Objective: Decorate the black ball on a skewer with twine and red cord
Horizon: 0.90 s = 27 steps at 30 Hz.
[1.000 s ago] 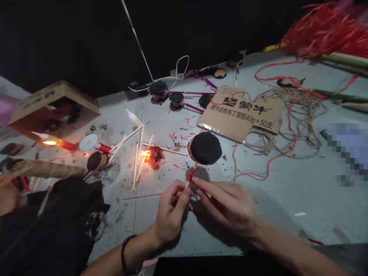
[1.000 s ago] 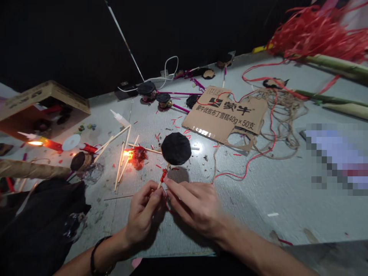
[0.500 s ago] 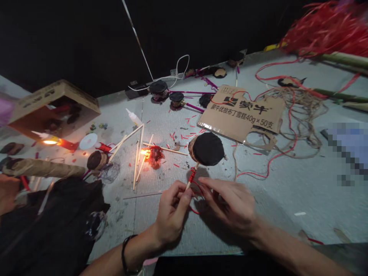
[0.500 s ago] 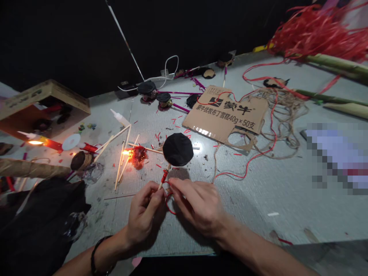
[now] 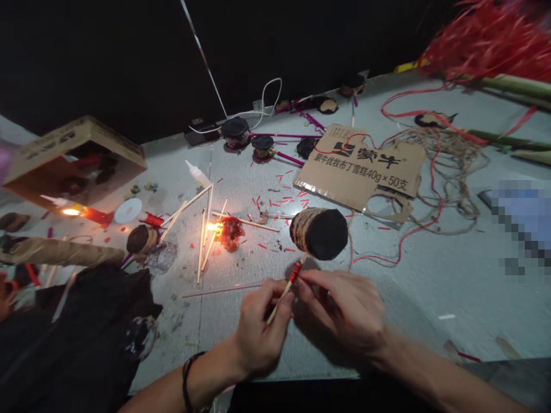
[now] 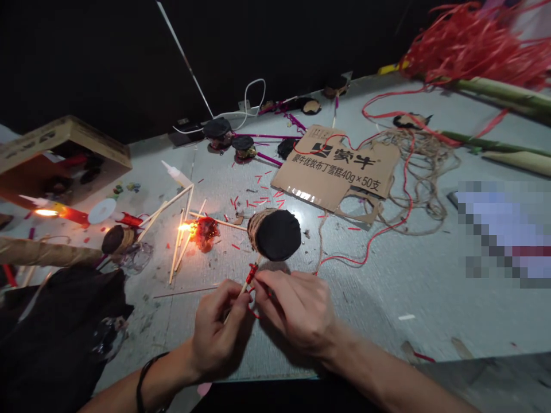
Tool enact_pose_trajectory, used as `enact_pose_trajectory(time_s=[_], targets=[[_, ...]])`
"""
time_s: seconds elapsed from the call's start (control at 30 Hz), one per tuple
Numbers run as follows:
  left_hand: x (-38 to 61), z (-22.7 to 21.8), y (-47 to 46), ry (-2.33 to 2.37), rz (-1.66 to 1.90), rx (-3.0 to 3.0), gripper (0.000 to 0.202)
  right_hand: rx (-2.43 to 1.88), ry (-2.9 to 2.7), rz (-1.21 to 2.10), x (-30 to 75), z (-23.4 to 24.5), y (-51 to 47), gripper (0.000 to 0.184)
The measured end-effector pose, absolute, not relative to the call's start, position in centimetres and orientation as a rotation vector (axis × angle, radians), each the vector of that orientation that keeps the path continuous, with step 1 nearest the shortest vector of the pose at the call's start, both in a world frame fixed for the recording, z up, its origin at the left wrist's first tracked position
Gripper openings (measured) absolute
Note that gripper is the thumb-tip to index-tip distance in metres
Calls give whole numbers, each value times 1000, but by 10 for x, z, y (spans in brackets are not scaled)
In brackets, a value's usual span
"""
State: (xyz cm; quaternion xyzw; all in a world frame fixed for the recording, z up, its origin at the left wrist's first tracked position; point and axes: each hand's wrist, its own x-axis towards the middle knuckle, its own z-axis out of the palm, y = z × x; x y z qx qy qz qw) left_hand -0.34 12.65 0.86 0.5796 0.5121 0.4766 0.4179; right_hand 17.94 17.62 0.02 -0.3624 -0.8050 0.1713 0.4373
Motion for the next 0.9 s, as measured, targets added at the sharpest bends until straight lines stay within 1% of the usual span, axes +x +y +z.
enact_pose_trajectory(time_s=[0.2,0.37,0.5,0.7,0.8,0.9], targets=[[-4,7,127,1311,1200,1793,18,-818,-2039,281,179,5,180,22],[-3,7,126,1316,1199,1972,18,-756,-2004,117,178,8,184,13],[-2,9,126,1339,1169,1938,20,-767,-2029,132,176,8,185,5],[-1,10,126,1337,1201,1796,19,-721,-2056,207,178,16,183,12],[-3,7,126,1386,1173,1692,22,-720,-2082,293,183,24,181,18],[-4,3,126,1428,1135,1552,26,-618,-2079,360,190,25,179,22]])
